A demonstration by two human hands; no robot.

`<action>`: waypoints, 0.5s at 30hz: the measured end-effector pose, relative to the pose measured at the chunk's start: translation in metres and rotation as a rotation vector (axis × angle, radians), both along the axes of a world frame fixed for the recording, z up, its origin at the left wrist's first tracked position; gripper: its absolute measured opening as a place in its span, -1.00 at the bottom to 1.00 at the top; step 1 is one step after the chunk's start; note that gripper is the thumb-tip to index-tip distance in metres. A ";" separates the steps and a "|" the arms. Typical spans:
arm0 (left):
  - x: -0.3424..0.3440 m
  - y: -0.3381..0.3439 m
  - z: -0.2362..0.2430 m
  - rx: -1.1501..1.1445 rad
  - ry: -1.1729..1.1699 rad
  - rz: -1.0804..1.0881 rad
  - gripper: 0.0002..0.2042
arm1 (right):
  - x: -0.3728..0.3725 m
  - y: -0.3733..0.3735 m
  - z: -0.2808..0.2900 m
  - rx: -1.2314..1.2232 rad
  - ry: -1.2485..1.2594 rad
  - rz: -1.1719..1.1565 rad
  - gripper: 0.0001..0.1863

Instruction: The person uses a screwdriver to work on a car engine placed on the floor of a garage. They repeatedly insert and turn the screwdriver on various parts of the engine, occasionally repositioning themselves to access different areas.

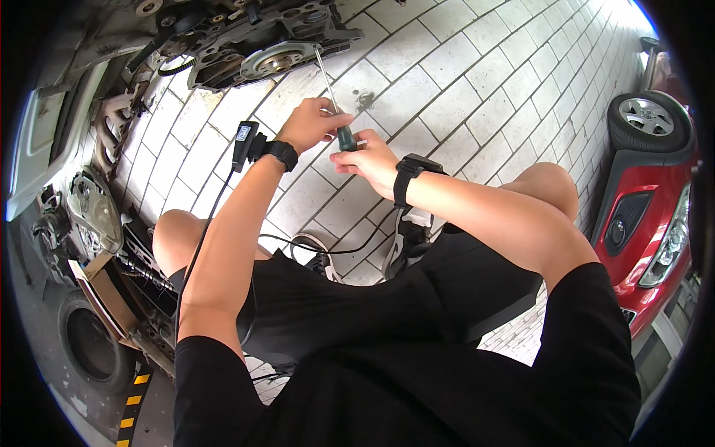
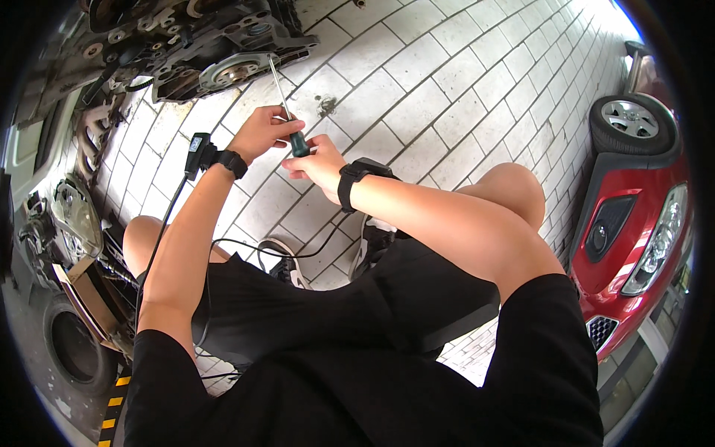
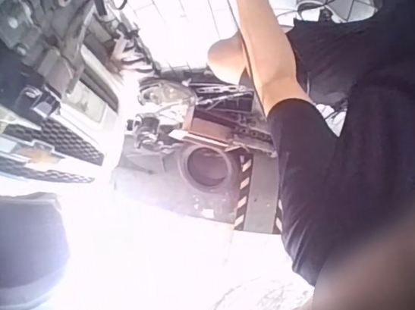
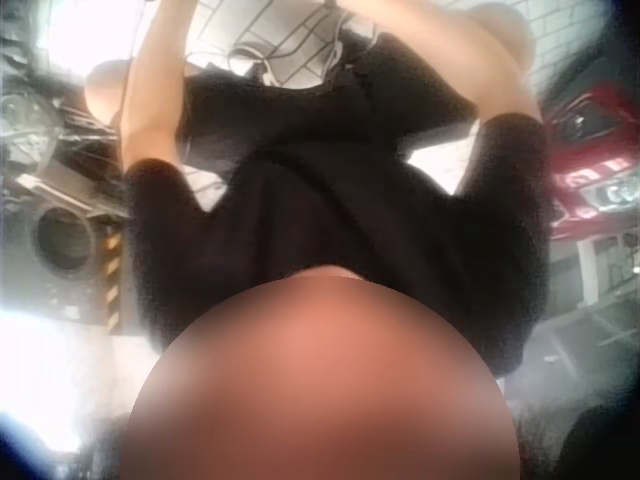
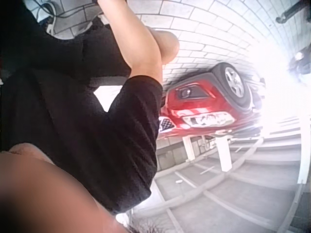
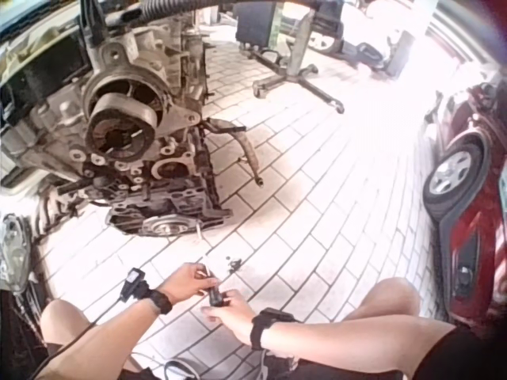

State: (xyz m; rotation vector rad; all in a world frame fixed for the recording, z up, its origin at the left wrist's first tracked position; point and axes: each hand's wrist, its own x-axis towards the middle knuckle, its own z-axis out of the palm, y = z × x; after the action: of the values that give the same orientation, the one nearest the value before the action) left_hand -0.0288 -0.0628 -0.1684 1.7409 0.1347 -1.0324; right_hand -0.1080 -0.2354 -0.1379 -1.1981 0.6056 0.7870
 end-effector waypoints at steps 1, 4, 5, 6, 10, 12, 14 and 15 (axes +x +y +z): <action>0.001 -0.002 0.002 0.082 -0.026 -0.029 -0.66 | 0.000 0.000 -0.001 0.000 0.002 0.016 -0.72; 0.004 -0.006 0.010 0.158 -0.015 -0.067 -0.64 | 0.002 -0.003 0.000 0.072 0.032 0.024 -0.73; 0.003 -0.005 0.011 0.051 0.014 -0.036 -0.64 | 0.003 -0.004 0.002 0.107 0.045 0.018 -0.74; 0.001 -0.003 0.011 -0.056 0.043 -0.005 -0.64 | 0.003 -0.003 -0.001 0.163 0.065 -0.010 -0.75; 0.003 0.012 0.010 -0.371 0.179 0.046 -0.62 | 0.007 -0.003 -0.005 0.283 0.155 -0.047 -0.72; 0.004 0.013 0.006 -0.324 0.153 0.027 -0.61 | 0.007 -0.001 0.001 0.214 0.148 -0.040 -0.64; 0.005 0.012 0.004 -0.277 0.126 0.005 -0.61 | 0.003 0.003 0.006 0.069 0.079 -0.040 -0.54; 0.005 0.012 0.003 -0.229 0.098 0.003 -0.62 | 0.004 0.003 0.005 0.066 0.084 -0.030 -0.50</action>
State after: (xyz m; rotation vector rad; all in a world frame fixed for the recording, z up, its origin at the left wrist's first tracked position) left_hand -0.0243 -0.0512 -0.1656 1.4838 0.0775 -1.0878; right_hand -0.1044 -0.2326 -0.1327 -1.0972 0.6606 0.8292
